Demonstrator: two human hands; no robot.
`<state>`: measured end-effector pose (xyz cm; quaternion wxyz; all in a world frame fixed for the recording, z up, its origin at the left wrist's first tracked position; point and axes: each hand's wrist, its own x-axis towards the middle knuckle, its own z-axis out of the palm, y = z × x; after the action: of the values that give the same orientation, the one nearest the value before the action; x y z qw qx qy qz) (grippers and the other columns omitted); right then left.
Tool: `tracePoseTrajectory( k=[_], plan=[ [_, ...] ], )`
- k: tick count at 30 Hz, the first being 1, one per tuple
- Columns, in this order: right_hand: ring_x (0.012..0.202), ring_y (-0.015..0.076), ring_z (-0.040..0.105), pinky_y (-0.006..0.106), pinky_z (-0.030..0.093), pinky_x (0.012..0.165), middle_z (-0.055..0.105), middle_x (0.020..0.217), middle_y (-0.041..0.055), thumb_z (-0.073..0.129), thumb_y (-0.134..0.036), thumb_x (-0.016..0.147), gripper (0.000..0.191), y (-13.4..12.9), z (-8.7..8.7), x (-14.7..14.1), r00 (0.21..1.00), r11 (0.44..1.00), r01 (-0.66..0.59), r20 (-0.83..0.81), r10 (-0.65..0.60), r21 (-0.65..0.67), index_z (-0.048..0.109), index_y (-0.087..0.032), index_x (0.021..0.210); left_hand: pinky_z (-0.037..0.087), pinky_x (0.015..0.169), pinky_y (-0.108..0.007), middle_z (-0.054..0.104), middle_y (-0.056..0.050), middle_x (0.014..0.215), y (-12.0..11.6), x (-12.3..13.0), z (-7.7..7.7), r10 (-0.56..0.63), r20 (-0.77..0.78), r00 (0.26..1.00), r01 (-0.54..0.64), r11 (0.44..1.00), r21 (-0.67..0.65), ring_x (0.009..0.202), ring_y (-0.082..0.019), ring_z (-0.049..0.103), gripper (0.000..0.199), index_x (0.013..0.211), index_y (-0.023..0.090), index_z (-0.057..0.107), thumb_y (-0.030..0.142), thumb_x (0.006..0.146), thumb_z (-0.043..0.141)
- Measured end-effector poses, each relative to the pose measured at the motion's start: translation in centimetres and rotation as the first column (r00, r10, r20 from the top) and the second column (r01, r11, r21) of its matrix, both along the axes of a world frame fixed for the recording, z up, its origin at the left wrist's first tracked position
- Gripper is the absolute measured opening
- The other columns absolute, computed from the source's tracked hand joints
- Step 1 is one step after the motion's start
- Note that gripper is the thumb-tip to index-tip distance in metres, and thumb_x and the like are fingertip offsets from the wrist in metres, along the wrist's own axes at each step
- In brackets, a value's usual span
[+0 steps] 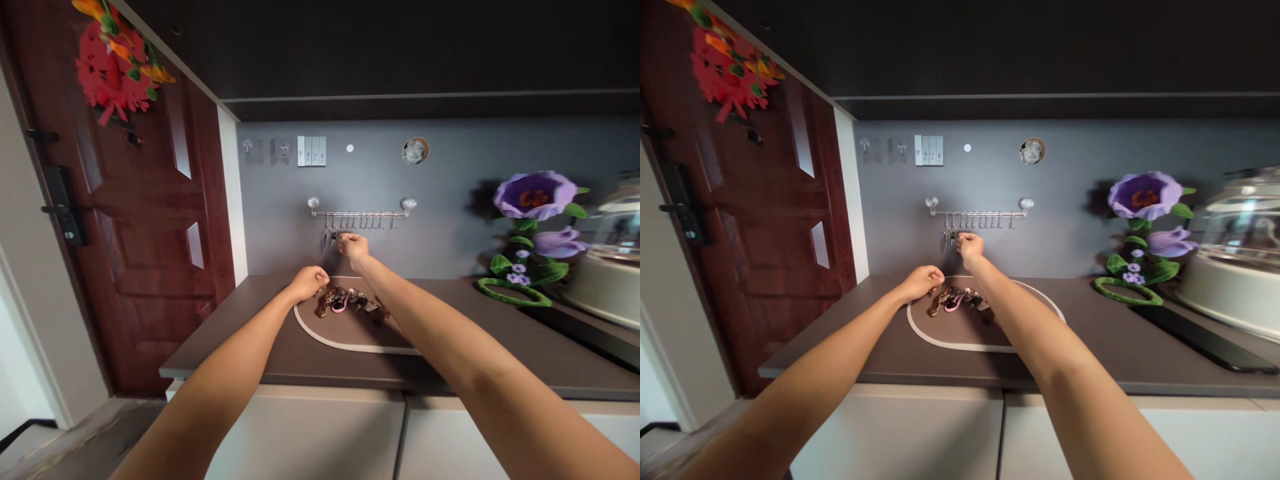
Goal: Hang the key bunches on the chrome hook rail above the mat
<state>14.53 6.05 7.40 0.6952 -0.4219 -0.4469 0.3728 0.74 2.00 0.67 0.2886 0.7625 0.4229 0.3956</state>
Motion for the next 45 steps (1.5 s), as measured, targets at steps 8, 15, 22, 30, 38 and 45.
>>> tracePoseTrajectory(
  k=[8, 15, 22, 30, 38, 45],
  plan=[
    [0.055, 0.0052, 0.053, 0.017, 0.042, 0.055, 0.061, 0.066, 0.0006, 0.053, -0.012, 0.072, 0.008, -4.2, -2.3, 1.4, 0.967, 0.989, -0.139, 0.223, 0.127, 0.042, 0.058, -0.013, 0.079, 0.037, 0.049, -0.018, 0.052, 0.002, 0.056, -0.8, -0.2, 0.6, -0.016, -0.035, 0.999, 0.018, 0.999, 0.049, 0.048, -0.006, 0.045, 0.014, 0.079, 0.012, 0.058, 0.022, 0.07, 0.053],
    [0.064, 0.0095, 0.057, 0.022, 0.044, 0.067, 0.063, 0.067, 0.001, 0.054, -0.017, 0.073, 0.01, -5.3, -5.7, 3.2, 0.8, 0.988, -0.141, 0.594, 0.079, 0.058, 0.061, -0.015, 0.08, 0.041, 0.063, -0.021, 0.063, -0.004, 0.074, -0.9, 0.1, 0.1, -0.02, -0.112, 0.994, 0.029, 0.996, 0.08, 0.065, -0.01, 0.054, 0.02, 0.081, 0.012, 0.062, 0.027, 0.07, 0.055],
    [0.07, 0.013, 0.057, 0.023, 0.041, 0.071, 0.065, 0.076, 0.0033, 0.052, -0.018, 0.075, 0.014, -5.6, -6.2, 3.9, 0.454, 0.983, -0.078, 0.884, -0.112, 0.165, 0.064, -0.018, 0.083, 0.039, 0.057, -0.022, 0.063, -0.004, 0.07, -0.9, 0.3, -0.3, -0.008, -0.263, 0.965, 0.041, 0.992, 0.122, 0.062, -0.012, 0.054, 0.029, 0.077, 0.013, 0.064, 0.039, 0.071, 0.053],
    [0.067, 0.0133, 0.055, 0.021, 0.038, 0.066, 0.064, 0.073, 0.0041, 0.048, -0.02, 0.077, 0.016, -5.2, -6.5, 3.5, 0.325, 0.987, -0.07, 0.938, -0.117, 0.147, 0.064, -0.018, 0.08, 0.037, 0.049, -0.02, 0.06, -0.002, 0.057, -1.1, 0.4, -0.6, -0.021, -0.274, 0.962, 0.031, 0.999, 0.033, 0.045, -0.008, 0.051, 0.024, 0.073, 0.012, 0.064, 0.032, 0.073, 0.052],
    [0.063, 0.0123, 0.054, 0.02, 0.037, 0.063, 0.064, 0.071, 0.0034, 0.047, -0.016, 0.076, 0.017, -5.5, -6.3, 3.2, 0.316, 0.991, -0.051, 0.943, -0.105, 0.127, 0.064, -0.018, 0.077, 0.039, 0.058, -0.021, 0.064, -0.002, 0.067, -0.9, 0.1, 0.1, 0.096, -0.255, 0.962, -0.06, 0.988, 0.146, 0.059, -0.011, 0.054, 0.02, 0.07, 0.013, 0.065, 0.029, 0.071, 0.054],
    [0.062, 0.0115, 0.053, 0.02, 0.036, 0.062, 0.064, 0.07, 0.0025, 0.046, -0.015, 0.075, 0.018, -5.7, -6.2, 3.1, 0.32, 0.991, -0.06, 0.943, -0.096, 0.121, 0.063, -0.018, 0.076, 0.04, 0.06, -0.021, 0.064, -0.003, 0.071, -1.0, -0.2, 0.8, 0.16, -0.197, 0.967, -0.126, 0.977, 0.174, 0.062, -0.011, 0.055, 0.021, 0.075, 0.012, 0.064, 0.029, 0.073, 0.052]
  ],
)
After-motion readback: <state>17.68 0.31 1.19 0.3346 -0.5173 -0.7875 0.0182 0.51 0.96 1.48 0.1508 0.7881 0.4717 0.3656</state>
